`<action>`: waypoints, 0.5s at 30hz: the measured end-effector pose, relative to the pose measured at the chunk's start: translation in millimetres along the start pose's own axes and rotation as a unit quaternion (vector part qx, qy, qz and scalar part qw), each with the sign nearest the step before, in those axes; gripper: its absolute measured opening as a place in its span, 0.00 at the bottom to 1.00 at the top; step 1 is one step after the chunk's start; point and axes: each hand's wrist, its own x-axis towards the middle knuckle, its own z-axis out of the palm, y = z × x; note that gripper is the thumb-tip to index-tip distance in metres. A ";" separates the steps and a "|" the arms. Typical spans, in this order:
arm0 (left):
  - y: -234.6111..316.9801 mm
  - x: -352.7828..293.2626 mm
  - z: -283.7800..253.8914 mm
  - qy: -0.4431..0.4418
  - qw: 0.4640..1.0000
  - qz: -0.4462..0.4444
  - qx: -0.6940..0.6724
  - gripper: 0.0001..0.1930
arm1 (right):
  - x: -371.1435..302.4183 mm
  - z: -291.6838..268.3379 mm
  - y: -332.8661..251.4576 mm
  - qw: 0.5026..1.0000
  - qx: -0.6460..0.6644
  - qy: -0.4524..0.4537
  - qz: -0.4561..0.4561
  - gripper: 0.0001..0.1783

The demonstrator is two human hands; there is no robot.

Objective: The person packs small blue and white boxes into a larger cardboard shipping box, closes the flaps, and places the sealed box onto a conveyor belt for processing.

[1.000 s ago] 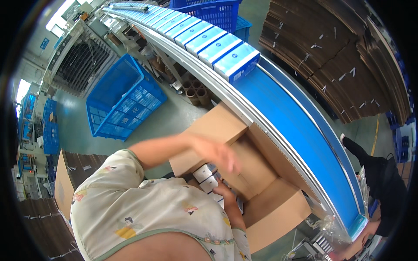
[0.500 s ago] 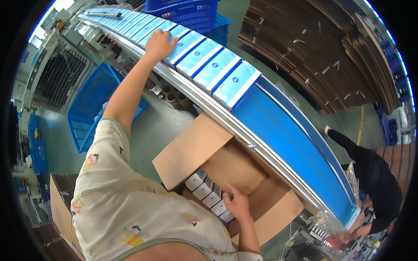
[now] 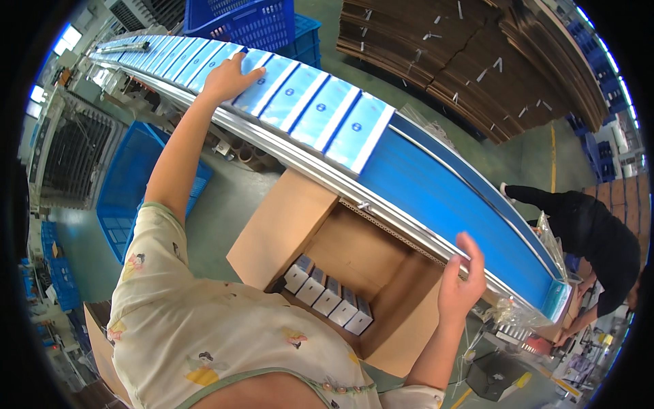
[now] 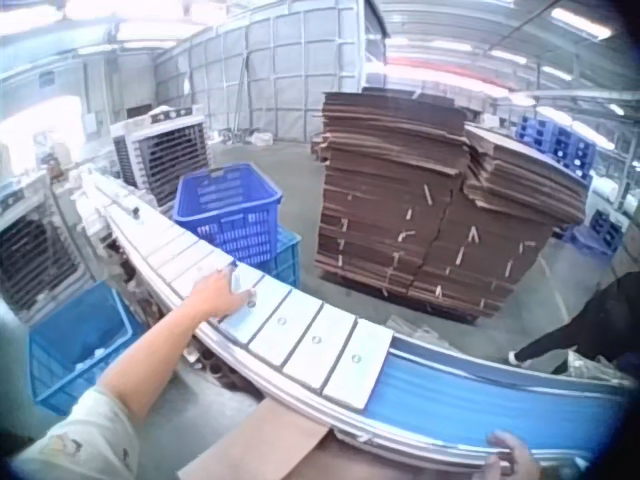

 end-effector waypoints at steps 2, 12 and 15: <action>15.1 -7.7 -5.9 -0.056 0.991 0.008 -0.123 0.40 | 20.6 4.3 8.0 0.999 0.035 -0.014 0.016 0.25; 104.6 -55.4 41.3 -0.183 0.933 0.083 -0.298 0.55 | 92.9 91.2 52.4 0.968 0.166 -0.083 0.168 0.28; 116.8 -60.3 46.3 -0.154 0.908 0.106 -0.375 0.54 | 88.1 75.2 47.8 0.949 0.265 -0.069 0.157 0.19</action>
